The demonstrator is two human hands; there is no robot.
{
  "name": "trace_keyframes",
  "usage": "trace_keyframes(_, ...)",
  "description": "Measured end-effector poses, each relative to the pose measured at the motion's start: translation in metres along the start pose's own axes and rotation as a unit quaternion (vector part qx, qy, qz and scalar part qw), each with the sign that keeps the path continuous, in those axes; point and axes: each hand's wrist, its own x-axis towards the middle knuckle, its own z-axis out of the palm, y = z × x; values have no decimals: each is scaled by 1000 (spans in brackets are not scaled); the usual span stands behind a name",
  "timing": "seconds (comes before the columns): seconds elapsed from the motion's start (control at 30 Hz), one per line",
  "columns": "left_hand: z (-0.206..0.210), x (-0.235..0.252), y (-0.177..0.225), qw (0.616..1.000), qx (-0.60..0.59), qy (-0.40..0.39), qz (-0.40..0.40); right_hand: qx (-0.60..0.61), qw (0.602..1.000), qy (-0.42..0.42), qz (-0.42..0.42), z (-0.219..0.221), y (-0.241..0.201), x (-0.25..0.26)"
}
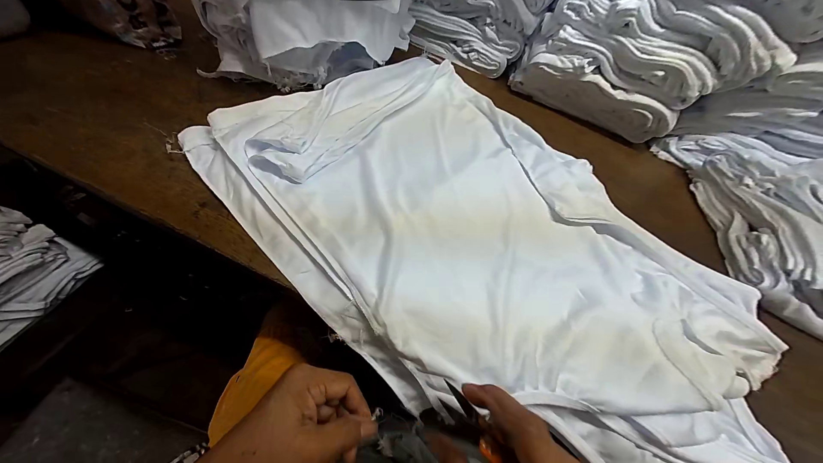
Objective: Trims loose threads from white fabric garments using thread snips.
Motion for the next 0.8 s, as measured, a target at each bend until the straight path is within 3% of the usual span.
trace_keyframes(0.1, 16, 2, -6, 997, 42, -53, -24, -151, 988, -2, -20, -1, 23, -1)
trace_keyframes(0.33, 32, 6, -17, 981, 149, -69, 101, -129, 989, -5, -67, -4, 39, 9)
trace_keyframes(0.53, 31, 6, -7, 994, 103, -23, 28, -174, 978, -27, -112, -14, 51, 14)
trace_keyframes(0.63, 36, 9, -4, 998, 59, -21, 21, -115, 985, -28, -124, -19, 60, 19)
trace_keyframes(0.8, 39, 14, 3, 991, 112, -41, 63, 67, 981, -133, -126, -47, 71, 47)
